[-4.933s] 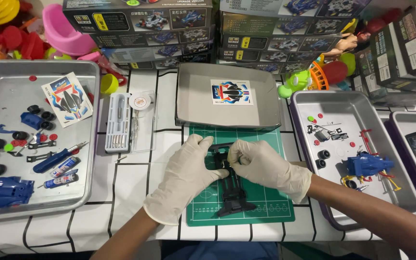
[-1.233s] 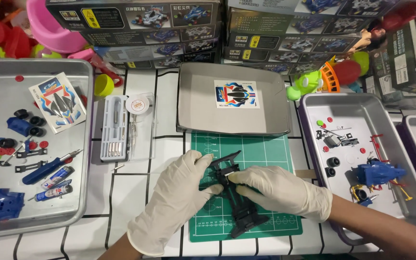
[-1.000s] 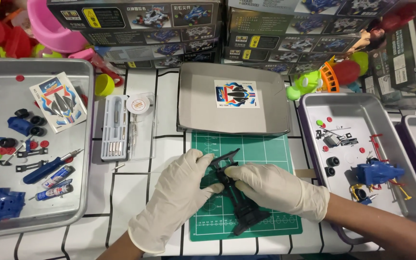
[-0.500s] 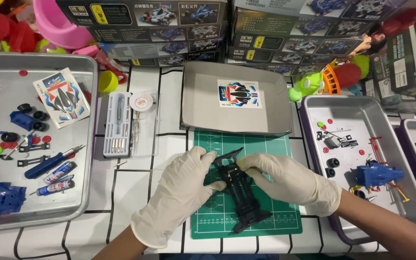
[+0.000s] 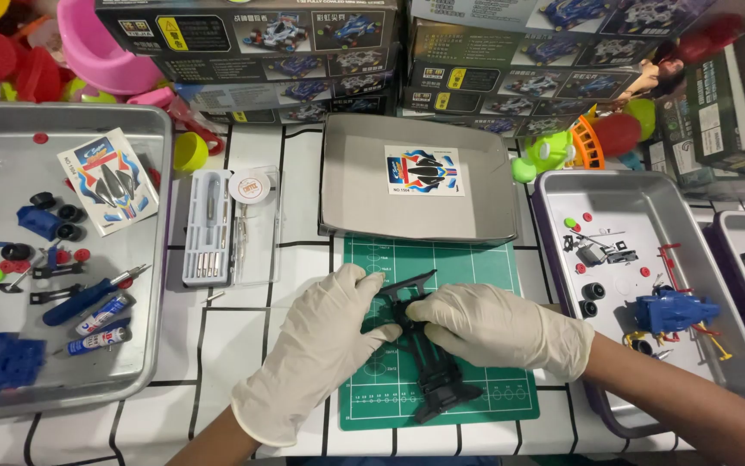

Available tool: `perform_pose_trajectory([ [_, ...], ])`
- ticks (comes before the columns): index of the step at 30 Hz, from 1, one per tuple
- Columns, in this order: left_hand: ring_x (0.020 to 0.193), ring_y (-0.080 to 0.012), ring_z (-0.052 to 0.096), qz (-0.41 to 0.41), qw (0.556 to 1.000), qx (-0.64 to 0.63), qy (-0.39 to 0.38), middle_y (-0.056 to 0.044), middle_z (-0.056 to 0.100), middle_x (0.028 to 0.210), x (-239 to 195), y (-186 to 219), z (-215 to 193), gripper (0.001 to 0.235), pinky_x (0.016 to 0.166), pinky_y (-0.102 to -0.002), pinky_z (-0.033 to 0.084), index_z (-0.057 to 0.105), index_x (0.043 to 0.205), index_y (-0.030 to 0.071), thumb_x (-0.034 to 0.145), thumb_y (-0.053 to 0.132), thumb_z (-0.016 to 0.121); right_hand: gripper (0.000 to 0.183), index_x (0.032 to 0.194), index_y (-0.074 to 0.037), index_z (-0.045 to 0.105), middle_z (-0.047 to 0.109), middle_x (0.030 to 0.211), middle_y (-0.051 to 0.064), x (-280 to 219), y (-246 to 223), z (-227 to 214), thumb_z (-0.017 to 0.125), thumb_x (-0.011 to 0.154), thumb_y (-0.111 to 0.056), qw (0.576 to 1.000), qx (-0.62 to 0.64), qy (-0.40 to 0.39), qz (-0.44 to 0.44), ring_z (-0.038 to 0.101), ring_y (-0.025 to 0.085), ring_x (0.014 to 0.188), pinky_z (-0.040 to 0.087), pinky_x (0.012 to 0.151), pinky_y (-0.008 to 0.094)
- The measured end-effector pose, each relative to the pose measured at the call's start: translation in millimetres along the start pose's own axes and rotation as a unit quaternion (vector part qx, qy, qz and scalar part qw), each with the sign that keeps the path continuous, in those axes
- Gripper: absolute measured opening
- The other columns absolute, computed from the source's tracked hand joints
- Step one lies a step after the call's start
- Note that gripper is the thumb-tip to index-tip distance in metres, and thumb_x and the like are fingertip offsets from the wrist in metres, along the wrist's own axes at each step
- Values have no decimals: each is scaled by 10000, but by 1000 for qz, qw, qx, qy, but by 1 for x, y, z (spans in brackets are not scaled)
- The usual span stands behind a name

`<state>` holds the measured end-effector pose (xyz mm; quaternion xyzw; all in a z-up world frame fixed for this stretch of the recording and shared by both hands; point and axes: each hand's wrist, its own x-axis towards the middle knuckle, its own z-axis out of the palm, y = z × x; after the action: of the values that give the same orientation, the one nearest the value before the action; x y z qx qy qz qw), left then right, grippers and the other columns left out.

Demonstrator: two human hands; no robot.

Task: Unboxing a toy car kit and installing batteries into the chassis.

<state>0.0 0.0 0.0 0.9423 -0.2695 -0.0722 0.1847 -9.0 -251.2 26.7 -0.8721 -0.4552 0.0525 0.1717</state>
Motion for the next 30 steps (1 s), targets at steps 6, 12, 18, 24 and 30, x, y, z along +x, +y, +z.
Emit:
perform_pose_trajectory([
  [6,861,-284,621,39,998,-4,51,-66,551,1059,1,-9,18,586,707,-446,549,597,1336,147,853,410,797,296,1260,-18,533,597,782,98,0,1,-2,616,979,-63,996,-52,14,-70,584,296,608,499,504,422],
  [12,836,-287,623,35,996,-25,79,-37,604,979,6,-13,27,325,695,-471,537,731,1128,205,898,434,732,450,1368,87,471,628,935,148,-9,5,3,572,929,90,978,-124,6,-165,614,307,720,525,592,407],
  [18,774,-275,615,56,991,-24,118,-17,619,918,11,-17,36,220,660,-464,514,744,936,193,939,410,709,292,1257,-49,543,621,864,77,-5,3,3,601,971,-35,998,0,14,-62,614,264,668,530,574,399],
  [24,811,-266,592,43,994,-37,92,-6,613,950,10,-17,36,204,699,-456,502,761,983,218,938,411,715,365,1213,-167,587,697,1089,4,-1,-3,-17,716,877,-108,957,236,-79,152,684,167,862,611,746,281],
  [30,802,-281,619,60,991,-40,112,-24,622,967,10,-18,33,212,693,-469,517,764,1001,204,956,391,677,317,1246,-106,580,684,1043,76,-6,-1,-15,683,947,-123,993,114,-9,23,711,261,860,607,757,368],
])
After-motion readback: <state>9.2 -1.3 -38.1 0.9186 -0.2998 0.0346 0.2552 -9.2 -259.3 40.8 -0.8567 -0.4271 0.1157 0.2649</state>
